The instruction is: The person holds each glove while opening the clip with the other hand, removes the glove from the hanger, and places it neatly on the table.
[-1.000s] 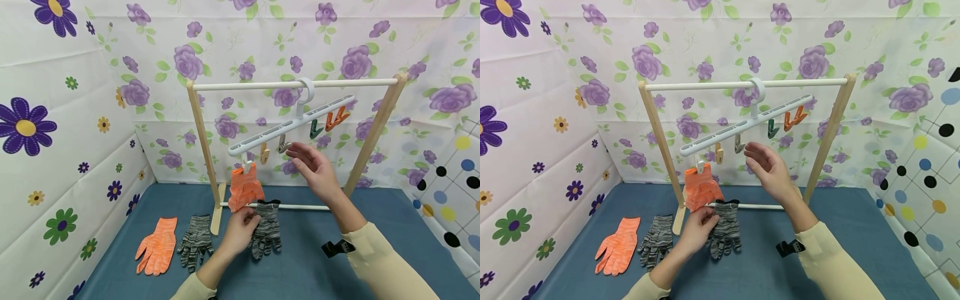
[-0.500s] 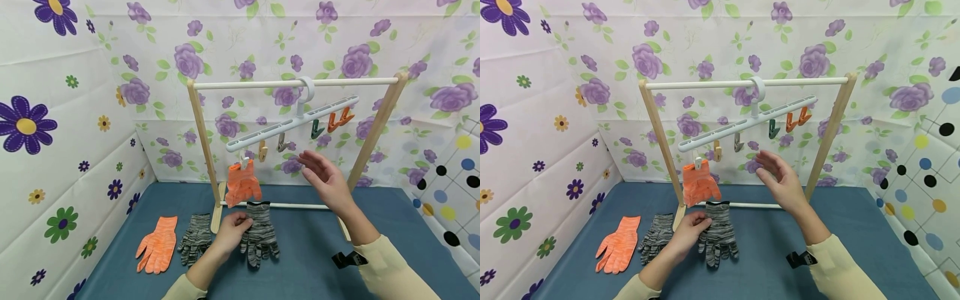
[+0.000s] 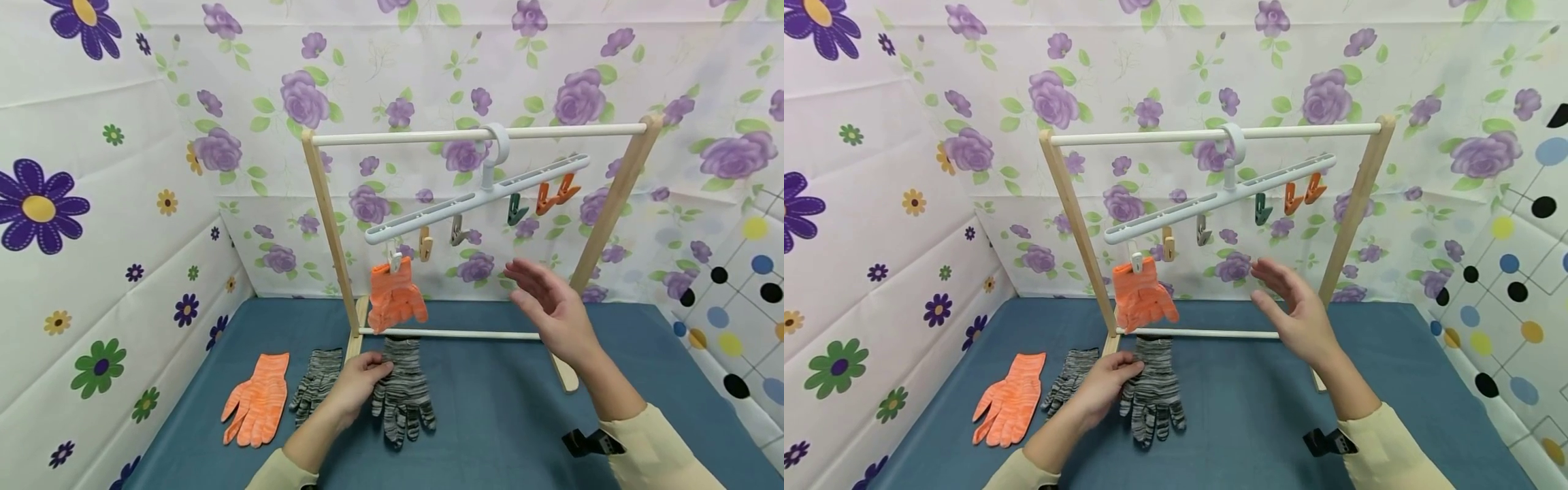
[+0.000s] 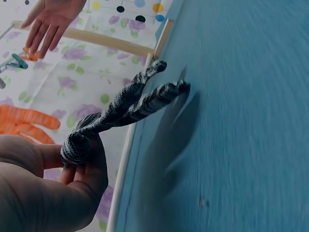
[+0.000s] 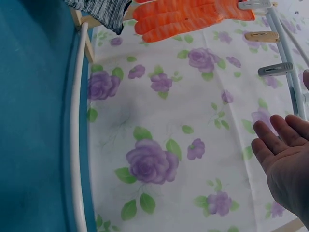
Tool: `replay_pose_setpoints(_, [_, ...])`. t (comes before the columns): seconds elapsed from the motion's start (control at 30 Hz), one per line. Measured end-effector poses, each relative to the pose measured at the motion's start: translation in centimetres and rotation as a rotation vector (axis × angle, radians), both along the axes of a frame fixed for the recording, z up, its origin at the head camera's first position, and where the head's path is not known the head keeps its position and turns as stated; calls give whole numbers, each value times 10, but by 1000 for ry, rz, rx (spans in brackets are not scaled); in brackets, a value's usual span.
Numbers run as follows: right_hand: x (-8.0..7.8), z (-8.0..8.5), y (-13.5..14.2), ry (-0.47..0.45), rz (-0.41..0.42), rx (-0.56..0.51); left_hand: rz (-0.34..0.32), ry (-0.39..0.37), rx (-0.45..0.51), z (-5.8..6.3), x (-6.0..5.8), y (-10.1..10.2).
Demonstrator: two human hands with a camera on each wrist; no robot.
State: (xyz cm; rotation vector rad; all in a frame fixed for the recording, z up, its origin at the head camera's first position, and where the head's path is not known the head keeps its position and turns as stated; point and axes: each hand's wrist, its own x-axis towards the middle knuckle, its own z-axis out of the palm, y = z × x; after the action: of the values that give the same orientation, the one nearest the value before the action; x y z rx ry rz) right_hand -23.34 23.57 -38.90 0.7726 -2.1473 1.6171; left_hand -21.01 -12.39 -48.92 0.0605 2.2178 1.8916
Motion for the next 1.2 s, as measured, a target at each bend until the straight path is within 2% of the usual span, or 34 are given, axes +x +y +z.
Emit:
replay_pose_setpoints(0.17, [7,-11,8,9,-32,55,25,-9,-48,-2,-4,-11])
replay_pose_setpoints(0.33, [15,-19,13,23,-66,99,39,32,-142,-5,-8,-18])
replay_pose_setpoints(0.7, [29,-35,17,100,-155,270,50,219,-424,-19,-16,-22])
replay_pose_setpoints(1.0, [35,-46,24,108,-212,372,95,313,-485,-15,-8,-16])
replay_pose_setpoints(1.2, [35,-53,27,106,-244,427,78,362,-502,-14,-7,-13])
